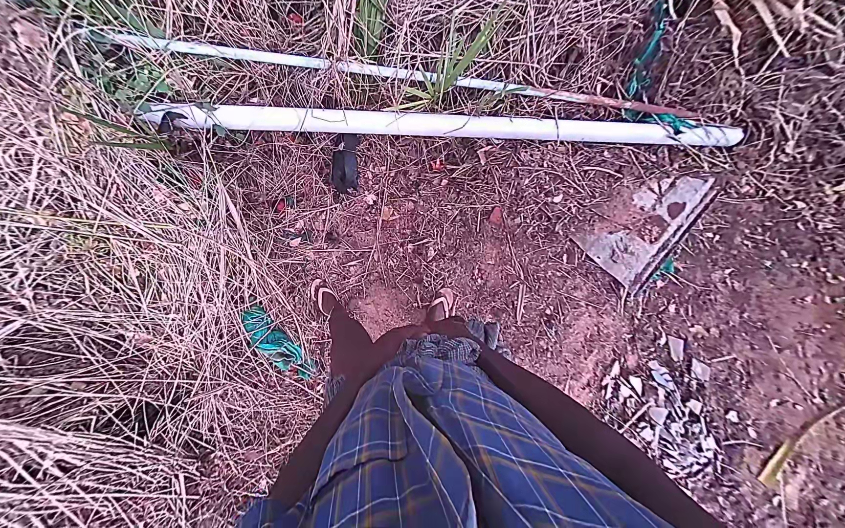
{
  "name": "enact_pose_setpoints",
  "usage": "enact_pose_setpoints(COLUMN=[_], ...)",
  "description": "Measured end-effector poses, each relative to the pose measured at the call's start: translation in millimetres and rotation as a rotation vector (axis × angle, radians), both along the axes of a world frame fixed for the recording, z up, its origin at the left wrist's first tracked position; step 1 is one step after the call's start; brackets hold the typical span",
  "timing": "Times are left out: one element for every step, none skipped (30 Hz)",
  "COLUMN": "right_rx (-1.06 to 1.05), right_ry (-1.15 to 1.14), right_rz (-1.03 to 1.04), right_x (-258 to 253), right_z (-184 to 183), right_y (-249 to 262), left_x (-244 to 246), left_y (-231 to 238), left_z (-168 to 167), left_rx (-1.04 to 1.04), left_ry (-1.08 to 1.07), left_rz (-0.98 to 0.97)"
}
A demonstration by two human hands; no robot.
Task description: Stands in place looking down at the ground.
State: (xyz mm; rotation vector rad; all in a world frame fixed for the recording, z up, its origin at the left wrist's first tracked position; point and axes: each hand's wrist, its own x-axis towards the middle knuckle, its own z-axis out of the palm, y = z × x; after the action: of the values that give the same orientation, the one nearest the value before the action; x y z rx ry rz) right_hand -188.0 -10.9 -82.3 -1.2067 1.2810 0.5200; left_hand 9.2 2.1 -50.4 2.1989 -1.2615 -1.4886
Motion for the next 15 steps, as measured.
enact_pose_setpoints(right_rx=[-0.008,-0.015,-0.017,-0.015,-0.009,-0.006,-0.009,0.0,0.015,0.03,0.046,0.064,0.08,0.081,0.07], right_ry=[-0.002,-0.003,0.005,0.009,0.01,0.011,0.012,0.015,0.026,0.046,0.083,0.118,0.133,0.131,0.108], right_rz=[-0.011,-0.029,-0.058,-0.076,-0.064,-0.053,-0.034,-0.011,-0.016,-0.027,-0.045,-0.053,-0.051,-0.043,-0.016], right_x=[0,-1,-1,0,1,1,2,3,4,7,9,12,13,13,12], right_z=[0,-2,-3,-3,-3,-4,-7,-9,-8,-5,-2,1,2,-1,-6], right_y=[1,3,4,4,4,4,5,4,3,2,1,0,-1,0,2], left_x=[4,4,3,0,-3,-3,-1,1,2,4,5,6,7,8,7], left_y=[8,11,5,-2,-6,-6,-5,-3,0,2,3,4,5,7,7], left_z=[-18,-24,-11,8,19,21,15,7,0,-7,-10,-12,-13,-13,-7], left_rx=[-0.061,-0.105,-0.069,-0.035,-0.029,-0.036,-0.056,-0.076,-0.081,-0.075,-0.06,-0.048,-0.047,-0.06,-0.068], left_ry=[-0.057,-0.081,-0.033,0.05,0.111,0.132,0.115,0.079,0.034,-0.013,-0.056,-0.078,-0.074,-0.058,-0.003], left_rz=[-0.02,-0.025,-0.025,-0.018,-0.007,0.001,0.003,0.011,0.009,-0.004,-0.02,-0.026,-0.027,-0.039,-0.042])
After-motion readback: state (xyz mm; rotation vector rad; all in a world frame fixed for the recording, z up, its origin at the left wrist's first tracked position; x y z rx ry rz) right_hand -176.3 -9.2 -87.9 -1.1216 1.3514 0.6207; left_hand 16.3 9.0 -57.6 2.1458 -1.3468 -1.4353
